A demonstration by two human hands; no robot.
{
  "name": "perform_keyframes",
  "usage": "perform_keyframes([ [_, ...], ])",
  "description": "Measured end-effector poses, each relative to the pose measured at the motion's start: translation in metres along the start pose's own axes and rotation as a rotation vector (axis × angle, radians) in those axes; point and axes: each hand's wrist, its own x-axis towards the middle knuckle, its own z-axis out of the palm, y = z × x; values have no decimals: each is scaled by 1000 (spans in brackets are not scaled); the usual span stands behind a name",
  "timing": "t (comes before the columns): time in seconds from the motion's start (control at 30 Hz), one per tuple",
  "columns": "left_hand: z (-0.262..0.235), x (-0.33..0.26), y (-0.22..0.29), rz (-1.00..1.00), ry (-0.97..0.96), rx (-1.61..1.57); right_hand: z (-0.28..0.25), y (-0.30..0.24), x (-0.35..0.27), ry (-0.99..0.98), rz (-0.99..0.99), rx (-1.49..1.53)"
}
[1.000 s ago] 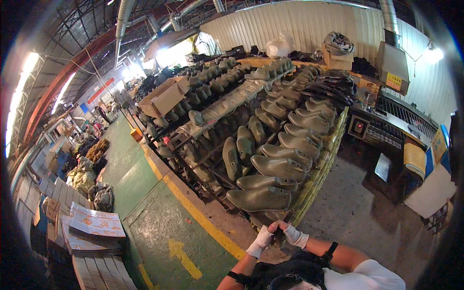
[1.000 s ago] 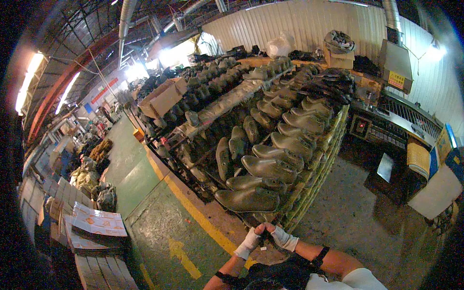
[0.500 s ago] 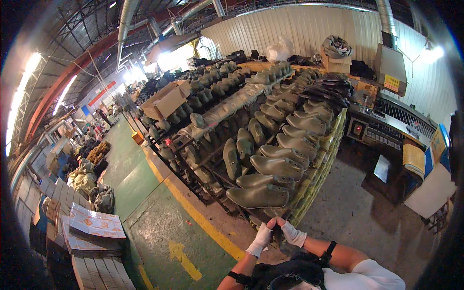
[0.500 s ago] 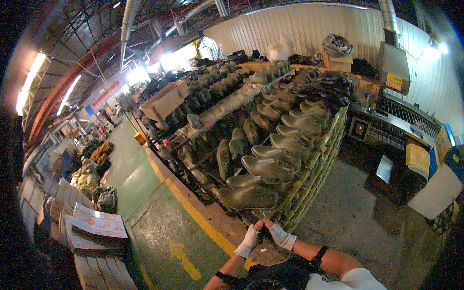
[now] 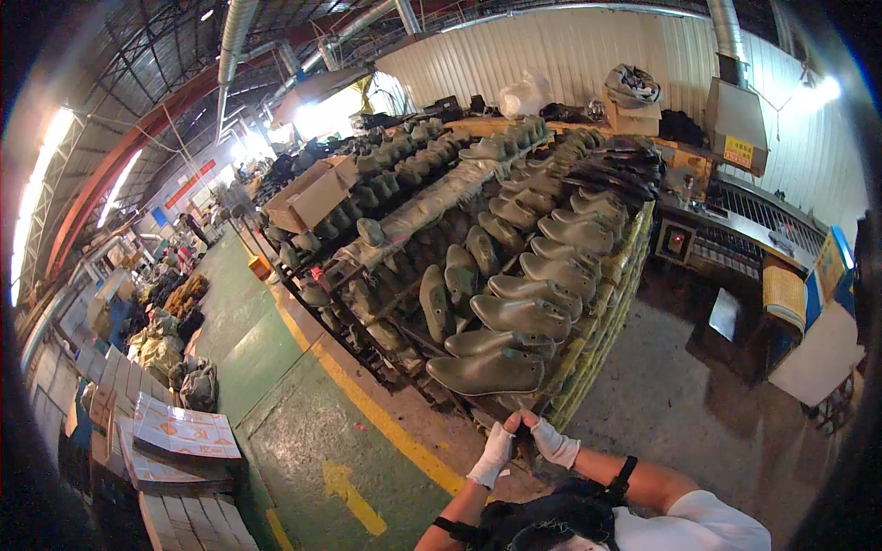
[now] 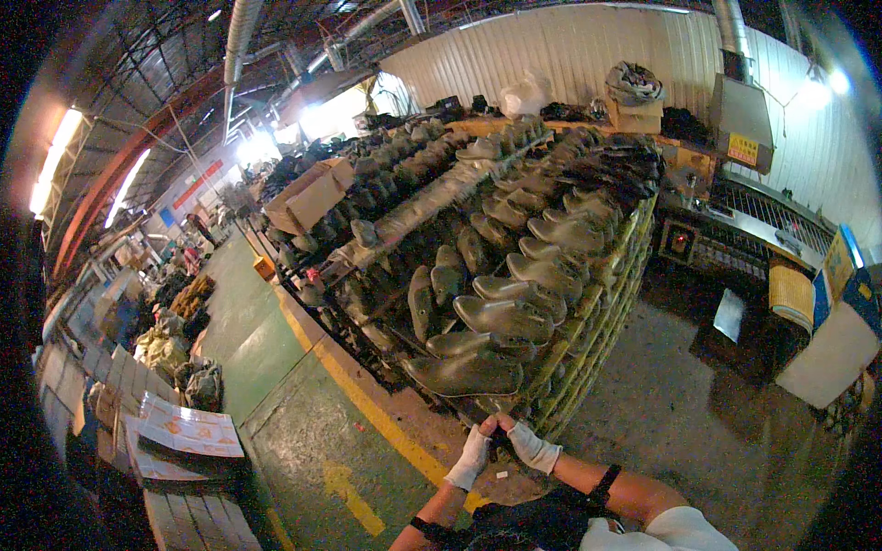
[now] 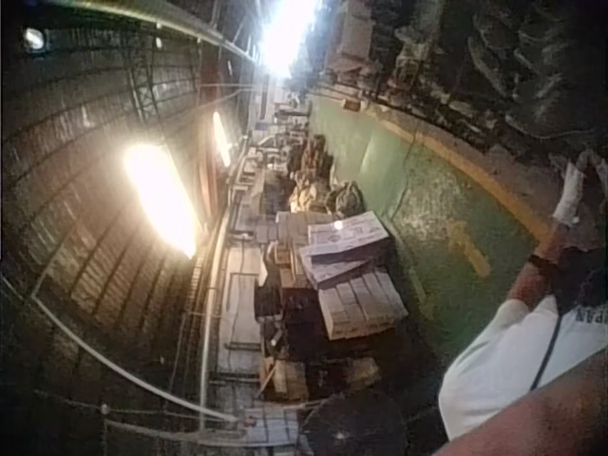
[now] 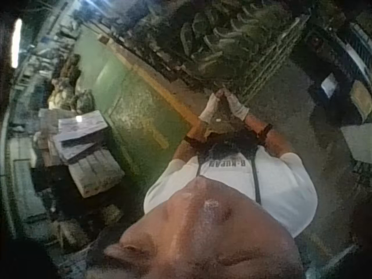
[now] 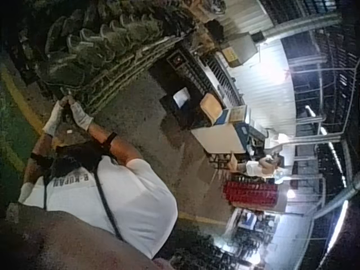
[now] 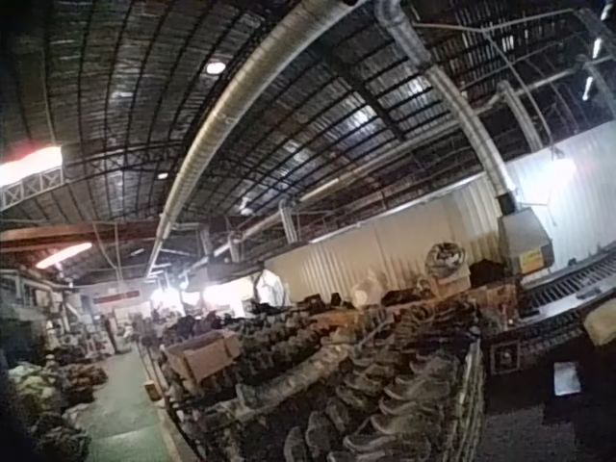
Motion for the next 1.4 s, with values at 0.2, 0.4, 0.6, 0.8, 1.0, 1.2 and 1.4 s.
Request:
perform_keyframes([
  [0.2,6,0,0,-19,-2,-37,-18,21,-4,-123,-28,-94],
  [0.4,-8,4,-10,-6,-49,-10,0,-22,-3,-95,174,184],
  [0.6,-4,4,-6,-8,-121,23,-2,-27,-5,-128,-14,-8],
  [0.8,-30,10,-33,-76,-70,-6,9,-48,-1,-125,85,105],
  [1.0,-21,9,-23,-39,-122,-58,10,-63,0,-132,77,117],
  [1.2,-9,4,-10,21,-148,-100,15,-73,-1,-73,113,203],
  [1.4,0,5,-4,-51,-110,-80,-3,-22,-5,14,160,67],
])
